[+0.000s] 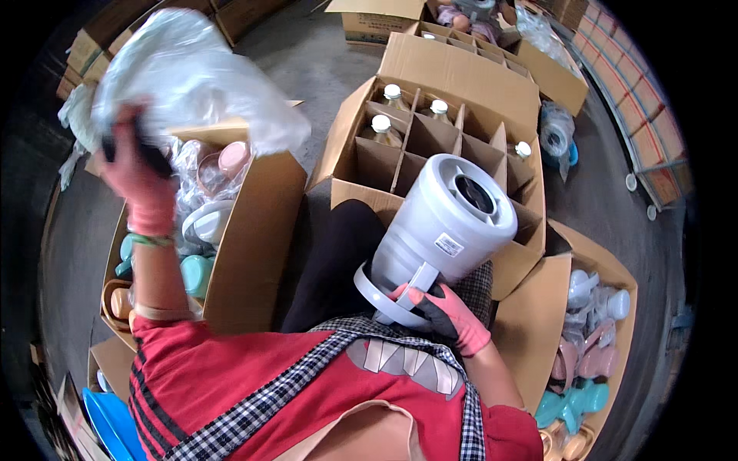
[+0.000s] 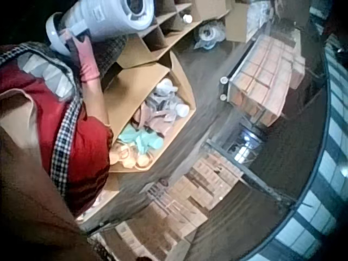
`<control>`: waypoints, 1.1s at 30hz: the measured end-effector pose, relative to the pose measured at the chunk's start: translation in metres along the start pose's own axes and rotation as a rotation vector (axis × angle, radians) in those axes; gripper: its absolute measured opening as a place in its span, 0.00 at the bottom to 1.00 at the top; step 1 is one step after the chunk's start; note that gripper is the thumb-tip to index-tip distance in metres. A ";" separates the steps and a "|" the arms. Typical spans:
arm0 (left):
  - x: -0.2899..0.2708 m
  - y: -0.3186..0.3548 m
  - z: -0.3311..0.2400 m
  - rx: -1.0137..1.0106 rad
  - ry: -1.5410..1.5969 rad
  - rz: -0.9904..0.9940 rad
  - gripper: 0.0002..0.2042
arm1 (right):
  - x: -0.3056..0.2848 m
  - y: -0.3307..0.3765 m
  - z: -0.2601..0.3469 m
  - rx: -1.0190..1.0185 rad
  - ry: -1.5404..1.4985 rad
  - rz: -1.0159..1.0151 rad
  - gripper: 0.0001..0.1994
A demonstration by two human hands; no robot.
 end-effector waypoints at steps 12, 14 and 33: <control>0.187 0.207 -0.109 0.340 0.079 1.493 0.16 | -0.047 -0.010 0.102 -0.427 0.042 -0.495 0.22; 0.193 0.192 -0.071 -0.251 0.270 1.381 0.13 | -0.052 0.000 0.094 -0.533 -0.145 -0.505 0.22; 0.307 0.157 0.047 -0.684 0.573 0.866 0.27 | -0.021 0.002 0.157 -0.404 1.788 -0.301 0.11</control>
Point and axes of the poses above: each hand's wrist, its own y-axis away from the middle knuckle, its own x-axis out of the palm, z = x × y, the point moved 7 cm from there along -y, towards the middle knuckle, and after that the axes turned 2 degrees about -x, right-handed, at the moved point
